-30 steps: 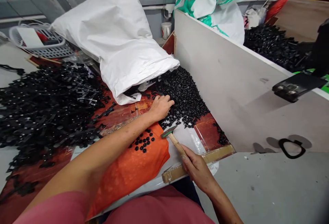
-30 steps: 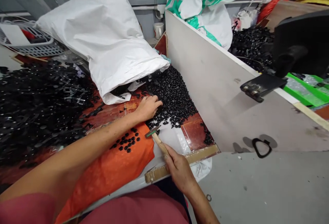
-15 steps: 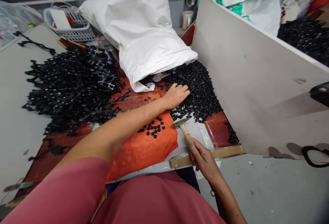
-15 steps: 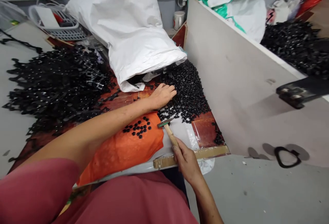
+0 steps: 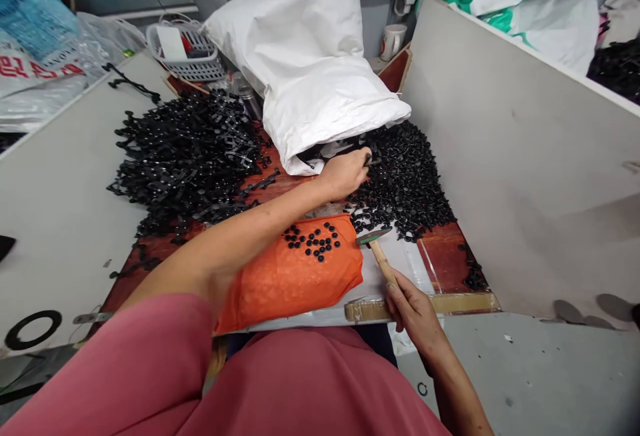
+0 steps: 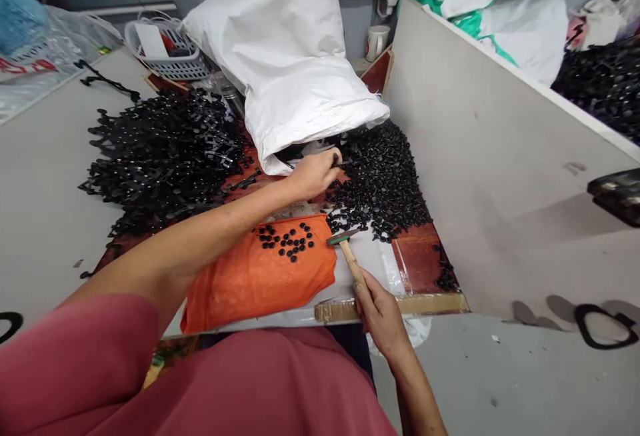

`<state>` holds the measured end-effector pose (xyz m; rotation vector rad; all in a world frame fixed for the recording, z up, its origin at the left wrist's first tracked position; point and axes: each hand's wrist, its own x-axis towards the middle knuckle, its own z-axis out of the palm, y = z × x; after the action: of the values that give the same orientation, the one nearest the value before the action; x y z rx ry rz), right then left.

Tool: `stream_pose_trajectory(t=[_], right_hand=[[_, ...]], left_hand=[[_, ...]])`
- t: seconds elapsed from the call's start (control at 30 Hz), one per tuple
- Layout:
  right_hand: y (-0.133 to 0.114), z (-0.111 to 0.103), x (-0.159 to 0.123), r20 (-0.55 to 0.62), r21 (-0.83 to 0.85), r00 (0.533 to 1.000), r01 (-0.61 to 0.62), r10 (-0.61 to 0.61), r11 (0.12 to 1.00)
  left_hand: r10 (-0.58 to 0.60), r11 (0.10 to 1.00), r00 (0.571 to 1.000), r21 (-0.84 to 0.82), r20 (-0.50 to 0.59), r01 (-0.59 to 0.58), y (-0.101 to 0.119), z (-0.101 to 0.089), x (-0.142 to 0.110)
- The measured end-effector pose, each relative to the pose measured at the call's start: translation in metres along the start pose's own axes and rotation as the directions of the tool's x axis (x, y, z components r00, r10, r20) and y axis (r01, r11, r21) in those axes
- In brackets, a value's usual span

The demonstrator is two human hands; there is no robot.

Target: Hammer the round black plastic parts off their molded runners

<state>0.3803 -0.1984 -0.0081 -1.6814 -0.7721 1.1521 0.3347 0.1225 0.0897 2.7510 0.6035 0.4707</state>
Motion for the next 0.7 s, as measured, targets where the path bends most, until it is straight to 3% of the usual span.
stream_pose_trajectory(t=[0.1, 0.2, 0.3, 0.4, 0.47, 0.57, 0.7], right_hand=[[0.001, -0.001, -0.001, 0.001, 0.002, 1.000, -0.012, 0.012, 1.000], [0.003, -0.003, 0.000, 0.001, 0.001, 1.000, -0.030, 0.030, 1.000], [0.007, -0.006, 0.004, 0.014, -0.015, 0.999, -0.050, 0.050, 0.999], [0.010, -0.008, 0.007, 0.022, -0.019, 0.996, -0.085, 0.085, 0.996], [0.010, -0.009, 0.008, 0.014, -0.031, 0.995, -0.103, 0.103, 0.994], [-0.002, -0.007, 0.005, -0.014, -0.074, 0.995, -0.102, 0.102, 0.992], [-0.040, 0.014, 0.000, -0.055, -0.083, 0.997, -0.060, 0.056, 0.995]], left_hand=[[-0.200, 0.919, 0.980, -0.344, 0.014, 0.193, -0.021, -0.044, -0.042], [-0.397, 0.699, 0.902, -0.582, 0.169, 0.416, -0.043, -0.081, -0.110], [-0.432, 0.499, 0.833, -0.678, 0.346, 0.540, -0.059, -0.100, -0.184], [-0.446, 0.366, 0.810, -0.748, 0.381, 0.554, -0.068, -0.103, -0.243], [-0.461, 0.288, 0.799, -0.787, 0.386, 0.546, -0.069, -0.100, -0.268], [-0.432, 0.135, 0.816, -0.867, 0.383, 0.479, -0.066, -0.096, -0.285], [-0.428, -0.067, 0.821, -0.919, 0.378, 0.389, -0.054, -0.086, -0.284]])
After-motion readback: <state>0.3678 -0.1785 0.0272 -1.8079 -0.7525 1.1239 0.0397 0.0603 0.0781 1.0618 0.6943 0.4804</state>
